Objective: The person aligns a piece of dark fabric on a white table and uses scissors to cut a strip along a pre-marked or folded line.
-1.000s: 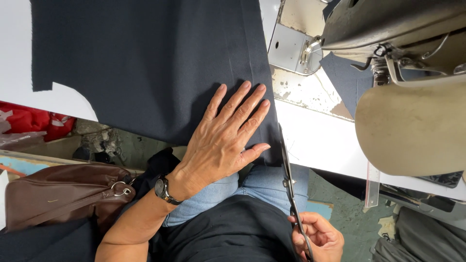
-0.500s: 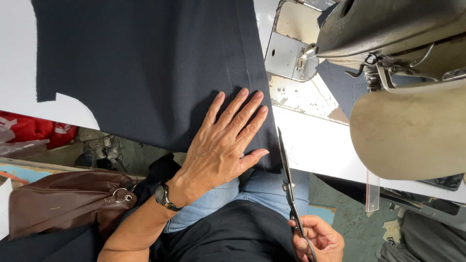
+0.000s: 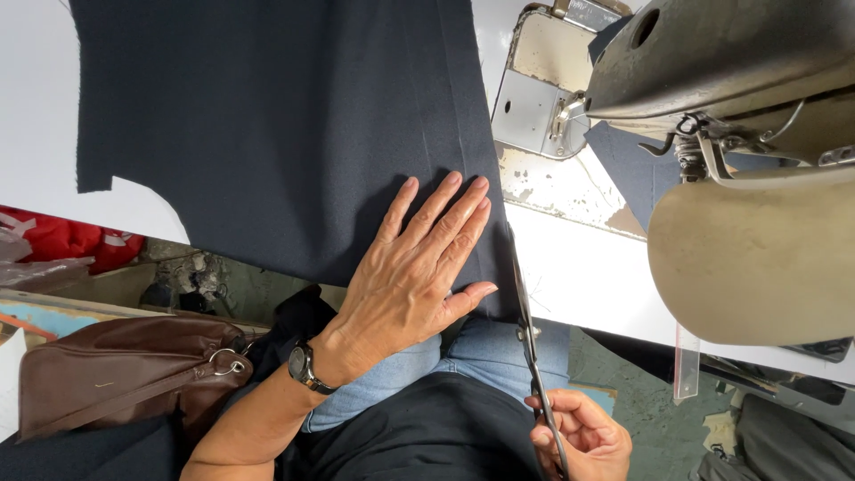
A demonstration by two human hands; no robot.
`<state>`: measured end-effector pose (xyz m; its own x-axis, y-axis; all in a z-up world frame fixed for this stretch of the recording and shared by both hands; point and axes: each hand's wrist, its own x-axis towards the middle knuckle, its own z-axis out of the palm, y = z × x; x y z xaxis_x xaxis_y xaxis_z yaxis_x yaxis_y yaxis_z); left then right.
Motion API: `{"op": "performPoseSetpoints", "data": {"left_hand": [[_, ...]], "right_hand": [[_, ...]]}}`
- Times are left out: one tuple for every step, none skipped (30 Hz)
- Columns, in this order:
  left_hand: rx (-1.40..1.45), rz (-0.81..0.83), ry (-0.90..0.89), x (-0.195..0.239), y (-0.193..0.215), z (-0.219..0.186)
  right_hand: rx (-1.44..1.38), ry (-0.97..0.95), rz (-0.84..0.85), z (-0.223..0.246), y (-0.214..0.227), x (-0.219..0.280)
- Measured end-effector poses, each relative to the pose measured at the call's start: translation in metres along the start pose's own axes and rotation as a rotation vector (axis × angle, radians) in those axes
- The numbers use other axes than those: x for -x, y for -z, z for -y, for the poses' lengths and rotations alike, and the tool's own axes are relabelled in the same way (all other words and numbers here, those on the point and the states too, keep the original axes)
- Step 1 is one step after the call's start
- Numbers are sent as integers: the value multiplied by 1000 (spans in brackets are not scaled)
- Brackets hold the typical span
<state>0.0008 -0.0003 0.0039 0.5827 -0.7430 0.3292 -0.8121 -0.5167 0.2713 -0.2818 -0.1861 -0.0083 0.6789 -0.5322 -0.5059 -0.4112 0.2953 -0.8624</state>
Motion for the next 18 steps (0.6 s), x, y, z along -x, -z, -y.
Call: {"op": "performPoseSetpoints", "data": {"left_hand": [[1, 0, 0, 0, 0, 0], [-2, -2, 1, 0, 0, 0], [-4, -3, 2, 0, 0, 0], [-4, -5, 2, 0, -1, 0], [1, -5, 3, 0, -1, 0], [5, -6, 4, 0, -1, 0], [4, -7, 5, 0, -1, 0], [-1, -6, 4, 0, -1, 0], [-7, -5, 3, 0, 0, 0], [-9, -7, 3, 1, 0, 0], [-16, -1, 2, 1, 0, 0], [-22, 2, 0, 1, 0, 0], [-25, -2, -1, 0, 0, 1], [-28, -3, -4, 1, 0, 1], [-31, -5, -7, 1, 0, 1], [-34, -8, -7, 1, 1, 1], [-40, -9, -7, 0, 1, 1], [-44, -8, -5, 0, 2, 1]], "right_hand": [[1, 0, 0, 2, -1, 0], [18, 0, 5, 4, -2, 1], [35, -1, 10, 6, -4, 1], [36, 1, 11, 2, 1, 0], [-1, 0, 41, -2, 5, -2], [-39, -1, 73, -6, 9, -4], [-38, 0, 75, -5, 8, -5], [-41, 7, 82, -5, 7, -8], [-45, 13, 89, -4, 6, -10], [-45, 15, 91, -4, 4, -12], [-42, 43, 119, -3, 2, -14], [-39, 74, 147, -2, 0, -17], [-40, 79, 148, 2, -3, -18], [-41, 67, 145, 5, -7, -19], [-43, 55, 142, 8, -10, -19], [-44, 59, 144, 7, -11, -20], [-40, 52, 119, 6, -11, -21], [-35, 43, 93, 5, -11, -21]]}}
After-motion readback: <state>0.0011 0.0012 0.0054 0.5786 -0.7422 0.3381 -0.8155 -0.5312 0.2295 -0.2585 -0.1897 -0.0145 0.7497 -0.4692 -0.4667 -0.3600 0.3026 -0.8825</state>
